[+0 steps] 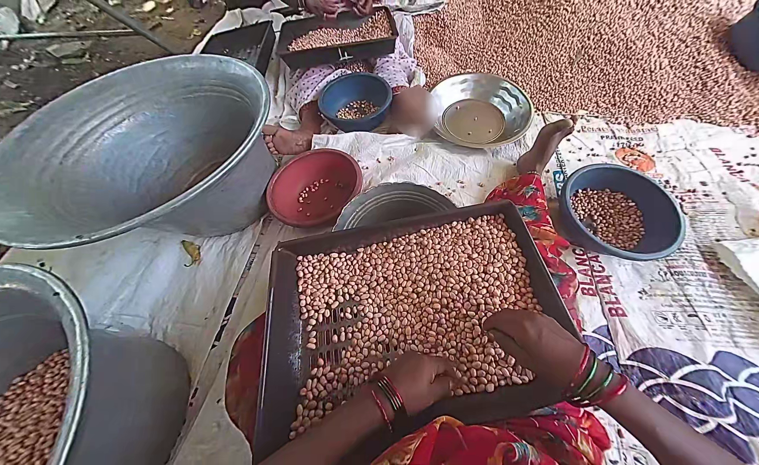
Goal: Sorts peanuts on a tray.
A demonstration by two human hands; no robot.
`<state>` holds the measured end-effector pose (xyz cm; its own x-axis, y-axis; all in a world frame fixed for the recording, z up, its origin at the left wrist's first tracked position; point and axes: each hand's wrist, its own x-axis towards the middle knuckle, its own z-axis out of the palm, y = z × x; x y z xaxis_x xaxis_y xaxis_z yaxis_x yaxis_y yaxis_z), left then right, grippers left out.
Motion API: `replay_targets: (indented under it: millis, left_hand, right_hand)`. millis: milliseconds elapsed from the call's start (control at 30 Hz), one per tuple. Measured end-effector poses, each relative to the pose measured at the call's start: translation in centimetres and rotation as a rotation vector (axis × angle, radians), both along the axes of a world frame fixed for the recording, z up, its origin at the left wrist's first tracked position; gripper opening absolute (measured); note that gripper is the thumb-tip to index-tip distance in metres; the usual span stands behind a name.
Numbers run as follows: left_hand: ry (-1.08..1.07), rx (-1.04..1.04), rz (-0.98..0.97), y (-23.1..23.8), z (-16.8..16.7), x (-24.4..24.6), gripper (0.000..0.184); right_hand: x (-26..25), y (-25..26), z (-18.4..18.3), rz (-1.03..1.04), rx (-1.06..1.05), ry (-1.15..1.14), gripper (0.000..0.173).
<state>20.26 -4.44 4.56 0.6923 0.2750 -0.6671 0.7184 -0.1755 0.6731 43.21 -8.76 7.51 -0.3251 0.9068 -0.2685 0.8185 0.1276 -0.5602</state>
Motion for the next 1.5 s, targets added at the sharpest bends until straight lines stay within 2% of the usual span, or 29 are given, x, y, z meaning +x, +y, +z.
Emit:
replay_targets:
  millis: [67, 133, 233, 467, 533, 733, 800, 933, 1033, 1100, 1200, 1300, 1333, 1400, 1433, 1500]
  left_hand:
    - [-0.044, -0.001, 0.123, 0.2, -0.1, -0.5, 0.036]
    - [-0.043, 0.096, 0.296, 0.9, 0.0, -1.0, 0.035]
    - [-0.029, 0.234, 0.494, 2.5, 0.3, -1.5, 0.035]
    - [-0.036, 0.375, 0.675, 5.4, 0.6, -3.9, 0.032]
    - [-0.003, 0.38, 0.654, 5.5, 0.8, -5.1, 0.031]
    - [0.248, 0.362, 0.292, 4.7, 0.6, -5.1, 0.04]
    - [0.339, 0.363, 0.229, 4.8, 0.7, -4.5, 0.041]
    - [0.32, 0.362, 0.239, 4.8, 0.5, -4.2, 0.04]
    - [0.17, 0.3, 0.414, 4.7, 0.0, -5.1, 0.038]
    - [0.032, 0.263, 0.634, 4.4, -0.3, -5.6, 0.033]
    - [-0.195, 0.218, 1.003, 3.8, -0.6, -5.7, 0.024]
    - [-0.489, 0.119, 1.308, 3.0, 0.3, -4.6, 0.019]
    - [-0.603, 0.099, 1.345, 2.5, 0.8, -4.1, 0.022]
    - [-0.835, 0.107, 1.261, 1.3, 1.4, -3.4, 0.029]
    - [-0.92, 0.153, 1.159, 0.8, 1.3, -3.1, 0.03]
    - [-0.935, 0.36, 0.901, -0.2, 1.1, -1.9, 0.02]
  right_hand:
    - [0.3, -0.3, -0.5, -0.022, 0.081, 0.012, 0.023]
    - [0.6, -0.4, -1.0, -0.022, 0.115, 0.015, 0.023]
    - [0.2, -0.4, -0.9, -0.021, 0.037, 0.014, 0.025]
    - [-2.4, 0.3, -2.4, 0.063, 0.235, 0.057, 0.02]
    - [-3.2, 0.6, -2.7, 0.079, 0.262, 0.063, 0.02]
    - [-4.7, 1.5, -3.6, 0.114, 0.284, 0.074, 0.021]
    - [-5.1, 2.1, -3.8, 0.074, 0.362, 0.075, 0.021]
    - [-6.3, 5.3, -4.7, -0.003, 0.648, 0.053, 0.02]
    - [-8.0, 7.9, -6.0, 0.006, 0.78, -0.066, 0.015]
    - [-8.8, 8.6, -6.2, 0.052, 0.692, -0.163, 0.014]
    - [-9.4, 9.0, -5.3, 0.11, 0.446, -0.216, 0.018]
    - [-9.6, 8.0, -4.4, 0.046, 0.495, -0.035, 0.015]
    - [-9.8, 7.1, -2.7, 0.008, 0.346, 0.091, 0.019]
    - [-9.9, 5.1, 0.5, -0.161, -0.202, 0.513, 0.029]
    - [-10.1, 3.9, 0.5, -0.313, -0.39, 0.774, 0.029]
    - [-11.3, 1.3, -0.5, -0.639, -0.634, 1.202, 0.025]
